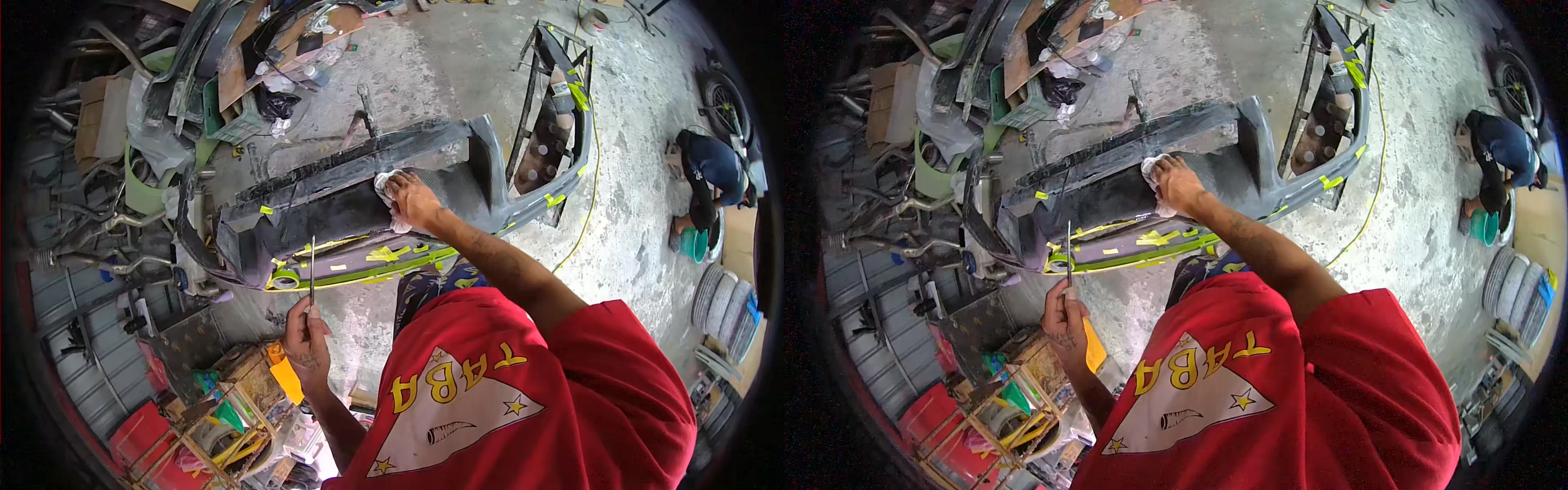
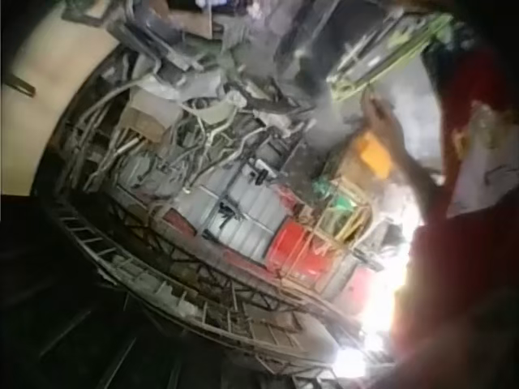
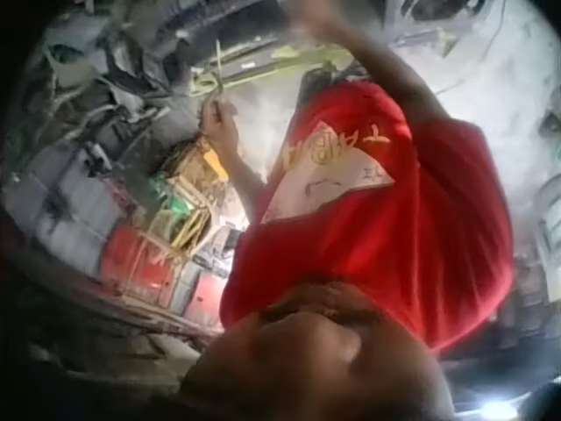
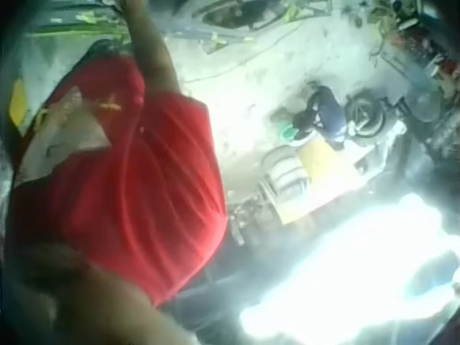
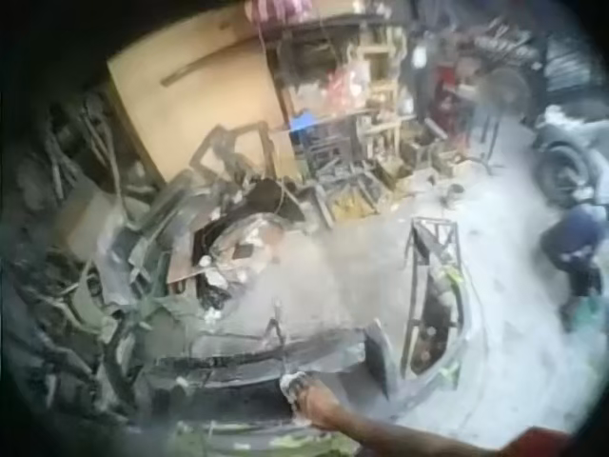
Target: The person uses a metal scraper to remove material from a large black car part, likely a bumper, resting on a stand. They repeatedly scrape along seams and edges, occasionally wiping the surface with a white cloth.
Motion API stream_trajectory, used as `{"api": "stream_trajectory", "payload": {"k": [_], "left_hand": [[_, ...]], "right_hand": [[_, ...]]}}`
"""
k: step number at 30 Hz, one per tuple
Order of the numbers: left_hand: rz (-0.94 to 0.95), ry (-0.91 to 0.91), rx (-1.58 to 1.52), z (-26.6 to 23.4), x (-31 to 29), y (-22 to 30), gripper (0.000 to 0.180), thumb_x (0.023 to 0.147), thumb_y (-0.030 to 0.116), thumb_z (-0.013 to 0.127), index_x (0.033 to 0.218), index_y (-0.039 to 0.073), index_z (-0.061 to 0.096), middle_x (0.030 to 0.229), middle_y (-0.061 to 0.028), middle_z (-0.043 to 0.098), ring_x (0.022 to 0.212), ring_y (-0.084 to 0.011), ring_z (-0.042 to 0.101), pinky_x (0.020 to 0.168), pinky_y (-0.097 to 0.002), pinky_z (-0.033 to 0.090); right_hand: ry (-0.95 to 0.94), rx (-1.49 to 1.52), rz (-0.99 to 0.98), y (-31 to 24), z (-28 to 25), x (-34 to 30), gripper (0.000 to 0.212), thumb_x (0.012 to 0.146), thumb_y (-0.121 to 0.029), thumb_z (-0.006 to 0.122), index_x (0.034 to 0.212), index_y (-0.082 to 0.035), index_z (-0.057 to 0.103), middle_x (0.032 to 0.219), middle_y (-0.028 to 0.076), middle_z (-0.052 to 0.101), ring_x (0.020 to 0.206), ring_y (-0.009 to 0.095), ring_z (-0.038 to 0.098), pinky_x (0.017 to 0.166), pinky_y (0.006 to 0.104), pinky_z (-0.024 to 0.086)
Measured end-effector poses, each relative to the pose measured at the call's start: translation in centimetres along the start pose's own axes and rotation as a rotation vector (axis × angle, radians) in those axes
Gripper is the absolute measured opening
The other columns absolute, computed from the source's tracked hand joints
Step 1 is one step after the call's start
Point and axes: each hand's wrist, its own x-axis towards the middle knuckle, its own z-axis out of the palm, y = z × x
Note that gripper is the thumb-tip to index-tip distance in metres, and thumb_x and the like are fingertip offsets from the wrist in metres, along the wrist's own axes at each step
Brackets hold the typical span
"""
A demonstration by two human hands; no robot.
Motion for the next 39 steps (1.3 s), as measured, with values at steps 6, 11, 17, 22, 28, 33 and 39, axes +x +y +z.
{"api": "stream_trajectory", "payload": {"k": [6,11,17,22,28,33,39], "left_hand": [[0.022,-0.060,-0.059,-1.7,3.8,-1.8,0.024,0.109,0.012,0.057,0.125,-0.003,0.063,0.074,-0.0016,0.060,0.066,-0.0067,0.053,0.060,-0.0245,0.040],[0.080,-0.100,-0.102,-2.4,6.3,-3.6,0.024,0.107,0.009,0.059,0.128,-0.001,0.064,0.072,-0.0024,0.060,0.065,-0.0074,0.054,0.061,-0.0251,0.043],[0.112,-0.125,-0.174,-3.5,7.8,-5.8,0.025,0.106,0.006,0.059,0.129,-0.001,0.064,0.074,-0.0029,0.061,0.065,-0.0077,0.054,0.062,-0.0249,0.043],[0.120,-0.132,-0.185,-3.0,9.5,-6.2,0.024,0.106,0.007,0.059,0.127,-0.002,0.064,0.074,-0.0035,0.062,0.064,-0.0078,0.054,0.060,-0.0247,0.043],[0.137,-0.255,-0.194,-0.3,12.0,-6.0,0.023,0.107,0.013,0.061,0.124,-0.002,0.066,0.074,-0.0028,0.063,0.063,-0.0080,0.055,0.059,-0.0254,0.044],[0.197,-0.422,-0.001,6.2,14.4,-5.5,0.026,0.104,0.017,0.064,0.124,0.001,0.066,0.073,-0.0076,0.064,0.064,-0.0137,0.059,0.060,-0.0315,0.047],[0.091,-0.528,0.156,10.3,16.2,-3.3,0.024,0.103,0.011,0.060,0.125,0.001,0.064,0.069,-0.0138,0.062,0.060,-0.0266,0.061,0.061,-0.0404,0.048]], "right_hand": [[-0.210,-0.198,0.206,-4.7,-3.3,1.1,0.047,0.097,-0.025,0.059,0.140,-0.006,0.062,0.145,0.015,0.056,0.136,0.040,0.051,0.111,0.0538,0.041],[-0.225,-0.316,0.368,-5.7,-2.4,3.4,0.037,0.101,-0.029,0.055,0.130,-0.012,0.071,0.137,0.012,0.060,0.130,0.032,0.055,0.099,0.0603,0.045],[-0.348,-0.534,0.279,-5.4,-3.1,4.3,0.041,0.097,-0.031,0.063,0.133,-0.013,0.069,0.137,0.012,0.059,0.127,0.035,0.056,0.091,0.0595,0.049],[-0.185,-0.380,0.219,-2.6,-4.1,-0.1,0.027,0.092,-0.022,0.064,0.115,-0.014,0.075,0.129,0.012,0.066,0.119,0.035,0.064,0.086,0.0512,0.055],[-0.032,-0.158,0.465,1.8,-7.7,-9.4,0.036,0.084,-0.014,0.065,0.118,-0.017,0.077,0.122,0.015,0.066,0.117,0.037,0.063,0.102,0.0466,0.051],[0.271,-0.200,0.385,4.6,-4.2,-13.1,0.054,0.083,-0.018,0.069,0.137,-0.011,0.064,0.143,0.019,0.055,0.133,0.042,0.051,0.111,0.0512,0.045],[0.330,0.355,0.277,-0.3,-7.4,-10.7,0.049,0.089,-0.022,0.075,0.133,-0.002,0.065,0.128,0.021,0.062,0.119,0.041,0.057,0.104,0.0454,0.048]]}}
